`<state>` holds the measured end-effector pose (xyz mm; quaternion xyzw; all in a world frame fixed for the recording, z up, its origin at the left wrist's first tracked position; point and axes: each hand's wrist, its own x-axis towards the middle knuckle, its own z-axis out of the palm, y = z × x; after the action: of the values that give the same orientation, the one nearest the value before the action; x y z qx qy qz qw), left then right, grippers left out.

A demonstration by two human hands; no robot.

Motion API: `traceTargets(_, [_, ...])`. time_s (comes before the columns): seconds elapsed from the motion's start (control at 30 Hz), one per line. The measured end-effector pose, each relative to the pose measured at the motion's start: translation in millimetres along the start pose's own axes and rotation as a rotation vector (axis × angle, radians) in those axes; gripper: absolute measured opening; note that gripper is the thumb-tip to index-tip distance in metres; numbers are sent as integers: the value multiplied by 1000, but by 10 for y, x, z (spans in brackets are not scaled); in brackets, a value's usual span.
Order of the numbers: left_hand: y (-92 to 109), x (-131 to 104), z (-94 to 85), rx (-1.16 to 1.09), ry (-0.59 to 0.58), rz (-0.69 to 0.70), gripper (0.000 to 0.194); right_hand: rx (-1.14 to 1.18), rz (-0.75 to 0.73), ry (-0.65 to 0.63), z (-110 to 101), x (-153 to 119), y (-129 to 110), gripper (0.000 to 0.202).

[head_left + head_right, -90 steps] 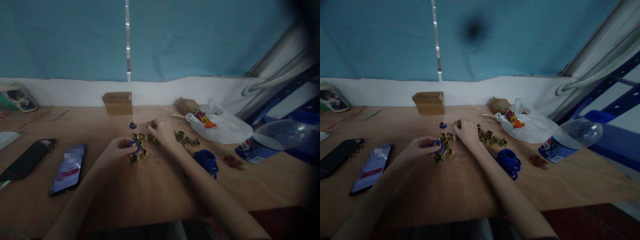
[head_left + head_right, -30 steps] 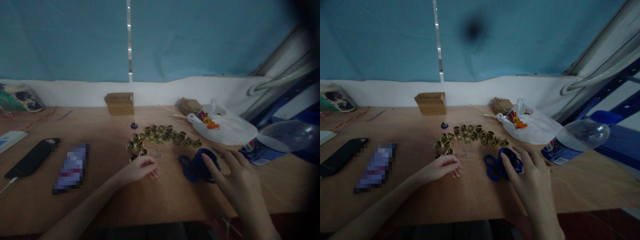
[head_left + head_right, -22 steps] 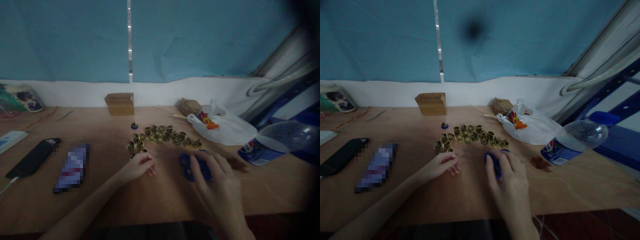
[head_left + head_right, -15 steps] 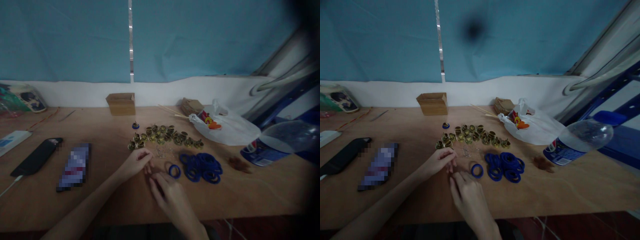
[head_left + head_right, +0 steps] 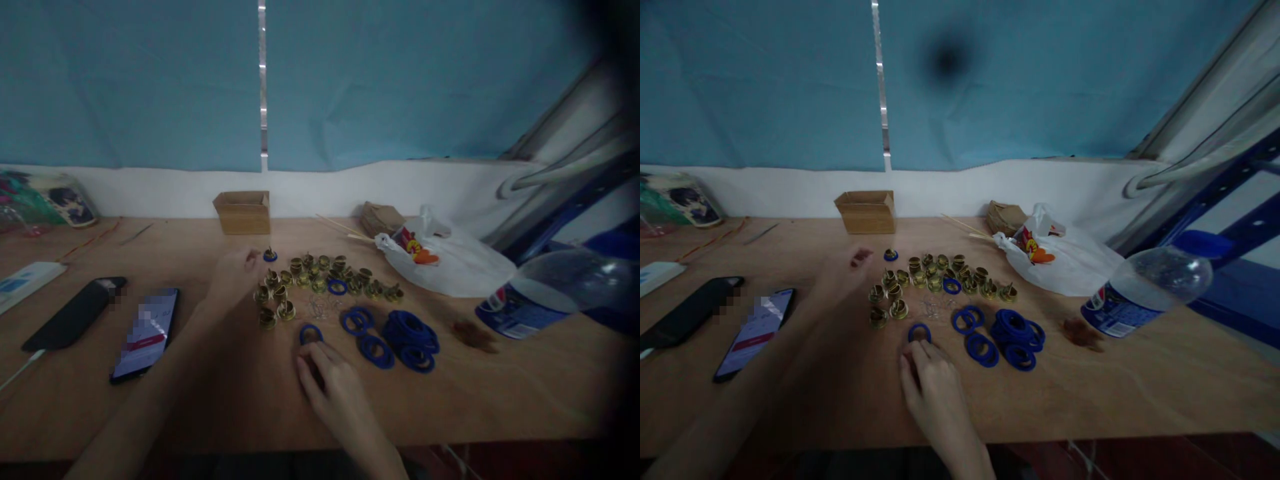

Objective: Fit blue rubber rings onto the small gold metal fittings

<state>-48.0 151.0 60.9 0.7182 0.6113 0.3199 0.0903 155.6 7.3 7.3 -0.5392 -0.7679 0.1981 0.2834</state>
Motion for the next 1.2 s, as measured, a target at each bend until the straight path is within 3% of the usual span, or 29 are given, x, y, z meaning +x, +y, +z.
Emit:
traceTargets(0.07, [-59,276,86,22,-59,-8,24,12,8,-4,-8,-7,3,16])
traceTargets(0.2, [-132,639,441,41,-151,-15,27,22,18,2,-17,-14,4,16])
traceTargets(0.33, [-173,738,676,33,-129,-67,20,46,5,11,-26,-6,1,19])
traceTargets(0.43, [-168,724,622,-14,-72,-77,14,64,-5,24,-18,-8,13,20])
traceTargets(0.53, [-88,577,443,-108,8,-41,25,113,-8,67,-9,-12,28,20])
traceTargets(0.63, [68,223,273,-237,83,31,38,173,-2,147,-68,28,3,16])
traceTargets(0.73, [236,-230,178,-593,193,163,38,190,-15,206,-247,183,-98,9])
traceTargets(0.83, [338,-557,149,-651,241,283,41,195,-54,242,-468,465,-223,16])
traceTargets(0.93, [345,-657,189,-608,247,362,49,222,-125,184,-574,774,-270,35])
traceTargets(1.07, [269,-612,327,-625,247,337,54,258,-223,119,-472,986,-174,22])
traceTargets(1.2, [220,-611,401,-728,66,255,63,252,-229,175,-307,971,-43,17])
